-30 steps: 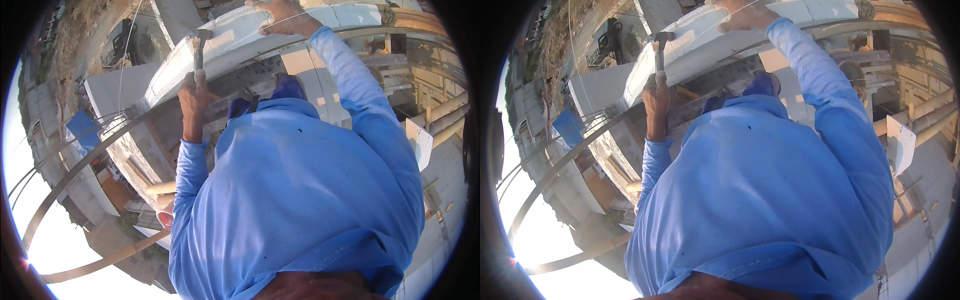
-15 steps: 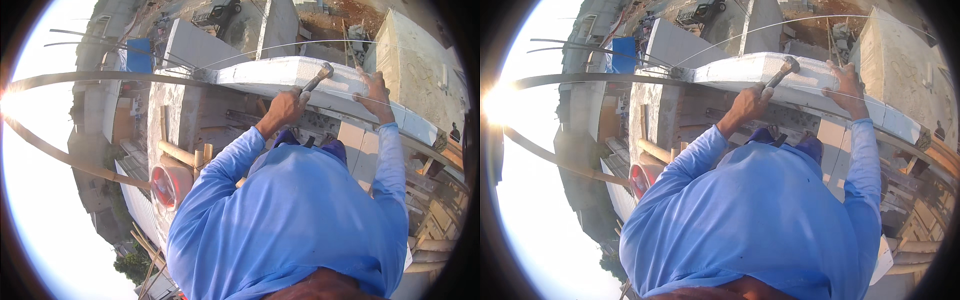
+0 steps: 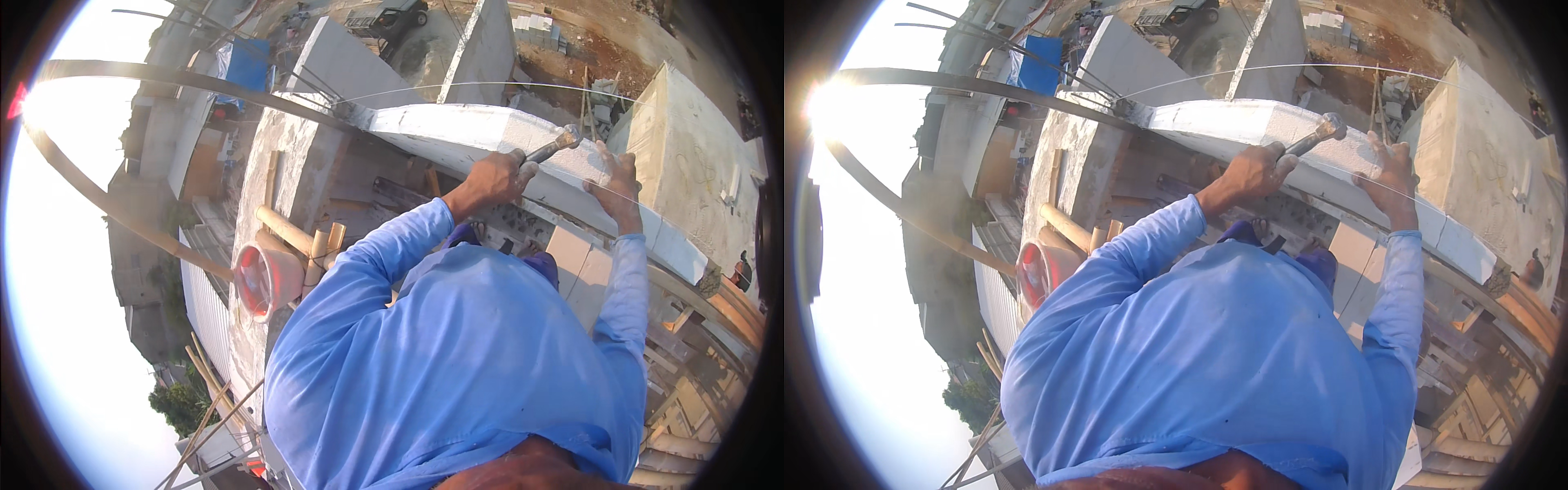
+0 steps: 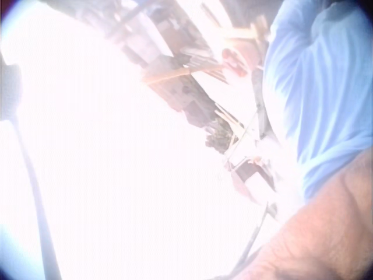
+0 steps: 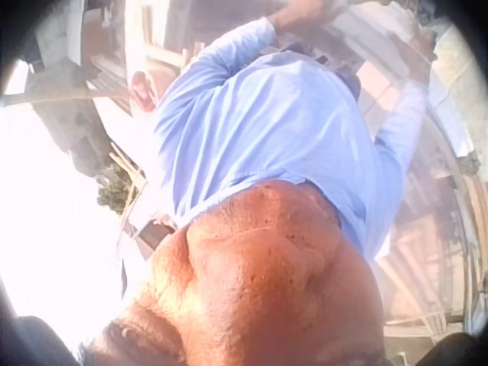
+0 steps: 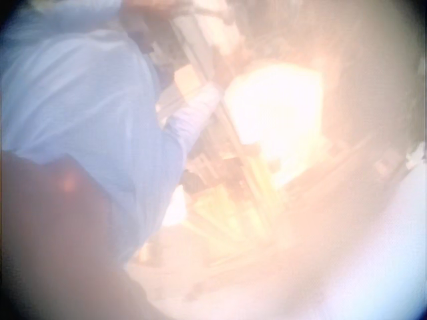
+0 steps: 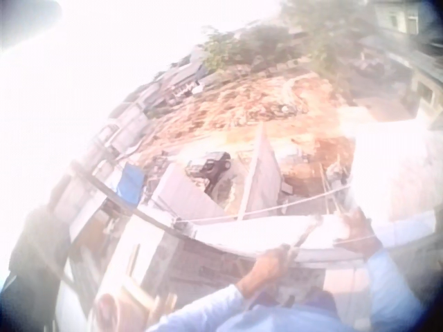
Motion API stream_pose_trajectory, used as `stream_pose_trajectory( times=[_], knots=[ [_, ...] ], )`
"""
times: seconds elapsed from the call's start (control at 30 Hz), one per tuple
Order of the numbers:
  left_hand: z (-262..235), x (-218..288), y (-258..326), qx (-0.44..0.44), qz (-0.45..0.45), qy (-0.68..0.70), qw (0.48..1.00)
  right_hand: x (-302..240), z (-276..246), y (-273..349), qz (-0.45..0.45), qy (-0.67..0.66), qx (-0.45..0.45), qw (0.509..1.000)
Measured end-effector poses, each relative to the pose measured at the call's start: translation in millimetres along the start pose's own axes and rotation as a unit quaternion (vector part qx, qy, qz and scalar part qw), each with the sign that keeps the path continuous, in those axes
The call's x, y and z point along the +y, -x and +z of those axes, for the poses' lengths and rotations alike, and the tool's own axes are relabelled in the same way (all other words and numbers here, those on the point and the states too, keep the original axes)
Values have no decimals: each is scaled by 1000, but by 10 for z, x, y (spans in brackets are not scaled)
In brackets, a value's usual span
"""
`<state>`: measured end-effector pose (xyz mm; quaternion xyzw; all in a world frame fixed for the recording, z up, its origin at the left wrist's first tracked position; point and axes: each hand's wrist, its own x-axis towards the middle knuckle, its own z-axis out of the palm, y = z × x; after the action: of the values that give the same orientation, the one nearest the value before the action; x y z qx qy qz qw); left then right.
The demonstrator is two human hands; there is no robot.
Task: The person applies mortar onto structural segments, positions concrete blocks on a wall structure, checks their measurements with a tape measure, taps them into place using a hammer, and cuts block segments with a hand saw.
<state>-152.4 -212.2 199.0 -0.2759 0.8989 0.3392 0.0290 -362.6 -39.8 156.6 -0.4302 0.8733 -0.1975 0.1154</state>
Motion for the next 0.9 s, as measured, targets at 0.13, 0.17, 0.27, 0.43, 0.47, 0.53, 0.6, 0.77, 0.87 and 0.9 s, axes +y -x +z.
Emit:
stream_pose_trajectory(
  times=[0.13, 0.17, 0.27, 0.43, 0.47, 0.53, 0.6, 0.77, 0.87, 0.9],
  knots=[
    [-28, 4, -4, -8, -17, 0, 1000, -55, 9, 14, 10, 28, 6, 1000],
    [-15, -7, 11, 5, -6, 2, 1000, -44, 7, 14, 7, 19, 5, 1000],
    [15, -17, 96, 21, -1, 19, 1000, -14, 4, 2, 1, 1, 0, 1000],
    [-17, -22, 152, 16, -25, 73, 997, 70, 75, -10, -18, -21, 12, 1000],
    [-38, -9, 166, 18, -38, 77, 996, 58, 59, -23, -13, -20, 6, 1000],
    [-50, 38, 228, 20, -62, 85, 994, 38, 19, -7, -1, -19, -5, 1000],
    [-27, -16, 230, 30, -56, 95, 993, -2, 2, 2, 12, -14, -12, 1000],
    [-12, 53, 254, 31, -79, 94, 992, 10, 2, -12, -9, -31, -8, 999],
    [-48, 112, 267, 20, -112, 83, 990, 83, 55, -61, -30, -38, -8, 999],
    [-31, 107, 273, 24, -109, 82, 990, 47, 48, -56, -27, -33, -9, 999]
  ],
)
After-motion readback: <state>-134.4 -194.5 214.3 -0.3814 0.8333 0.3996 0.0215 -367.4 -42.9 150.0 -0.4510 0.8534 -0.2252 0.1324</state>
